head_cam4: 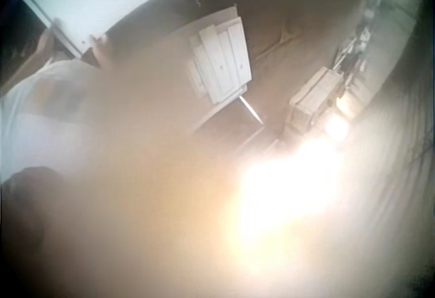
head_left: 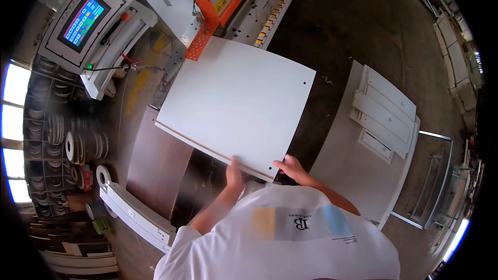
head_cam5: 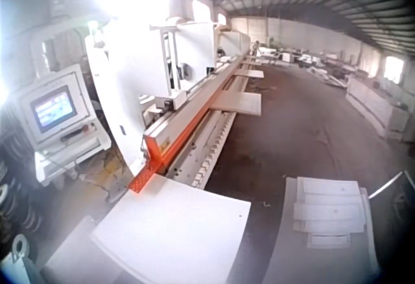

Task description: The person repeatedly picks up white rectangular panels and smaller wooden strips, places them on a machine, and pushes them through to apply edge banding. The person handles the items one at a time, moving them between the machine and a stack on the floor.

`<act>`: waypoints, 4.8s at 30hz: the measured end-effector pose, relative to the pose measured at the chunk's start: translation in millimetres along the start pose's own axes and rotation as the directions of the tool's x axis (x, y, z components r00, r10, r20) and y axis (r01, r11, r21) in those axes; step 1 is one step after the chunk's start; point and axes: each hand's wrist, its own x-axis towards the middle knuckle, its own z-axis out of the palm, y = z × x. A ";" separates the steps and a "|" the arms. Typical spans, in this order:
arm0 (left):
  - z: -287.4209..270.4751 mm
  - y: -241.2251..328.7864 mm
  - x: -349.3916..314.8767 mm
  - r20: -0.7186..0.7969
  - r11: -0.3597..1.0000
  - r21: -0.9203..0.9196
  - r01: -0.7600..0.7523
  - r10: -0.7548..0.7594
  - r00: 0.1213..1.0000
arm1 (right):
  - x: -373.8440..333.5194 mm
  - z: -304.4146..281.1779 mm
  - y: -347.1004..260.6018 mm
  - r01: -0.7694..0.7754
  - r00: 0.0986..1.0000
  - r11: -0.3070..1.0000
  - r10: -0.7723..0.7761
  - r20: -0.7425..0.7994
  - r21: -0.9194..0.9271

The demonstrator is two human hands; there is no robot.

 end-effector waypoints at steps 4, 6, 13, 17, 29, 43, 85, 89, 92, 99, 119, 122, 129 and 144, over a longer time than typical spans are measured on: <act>-3.0 0.0 19.7 -0.035 0.999 0.039 -0.006 0.007 0.999 | 11.5 -0.3 1.4 0.053 0.998 0.998 -0.052 -0.024 0.017; -0.1 -3.2 33.9 -0.043 0.999 0.038 -0.011 0.012 0.999 | 13.8 -4.3 -10.7 0.073 0.996 0.997 -0.072 -0.052 0.035; 63.0 18.6 62.0 0.047 0.998 -0.018 -0.059 0.060 0.997 | 39.3 -36.6 -45.4 0.062 0.990 0.986 -0.040 -0.137 0.158; 89.9 35.9 77.1 0.122 0.998 -0.011 -0.058 0.059 0.991 | 47.2 -54.0 -55.7 0.067 0.988 0.985 -0.043 -0.147 0.161; 106.3 68.0 144.7 0.368 0.937 0.309 -0.164 0.041 0.929 | -34.9 -82.0 99.0 -0.250 0.936 0.879 0.111 -0.335 -0.407; 51.8 3.2 160.2 0.137 0.648 0.750 0.132 -0.347 0.928 | -102.2 -86.9 194.6 -0.321 0.620 0.940 0.302 -0.724 0.118; 376.2 -146.0 148.7 -0.152 -0.229 0.973 0.041 -0.494 0.856 | 101.5 -614.8 440.3 -0.652 0.750 0.277 0.094 -0.655 -0.706; 378.0 -149.4 150.0 -0.150 -0.192 0.980 0.060 -0.503 0.851 | 97.8 -622.9 434.3 -0.634 0.752 0.293 0.018 -0.659 -0.716; 380.8 -149.6 153.1 -0.136 -0.174 0.983 0.053 -0.512 0.848 | 104.0 -639.4 434.0 -0.650 0.711 0.313 -0.073 -0.700 -0.693; 371.0 -156.8 157.3 -0.179 -0.183 0.978 0.097 -0.510 0.842 | 104.5 -637.7 428.2 -0.598 0.784 0.354 0.069 -0.618 -0.719; 420.0 -142.7 152.6 0.350 0.052 0.930 -0.363 -0.417 0.839 | 75.3 -557.5 135.1 -0.126 0.704 0.973 -0.050 -0.708 -0.193; 464.9 -113.8 140.1 0.576 -0.061 0.783 -0.619 -0.305 0.758 | 66.1 -524.3 66.0 0.243 0.793 0.965 -0.142 -0.593 0.094; 464.0 -22.6 128.4 0.848 0.137 0.529 -0.838 -0.127 0.515 | 27.0 -443.5 -113.8 0.625 0.780 0.697 -0.545 -0.306 0.352; 302.2 108.7 126.9 0.495 0.794 0.231 -0.562 0.401 0.771 | 44.7 -353.8 -269.6 0.840 0.445 0.510 -0.843 -0.303 -0.185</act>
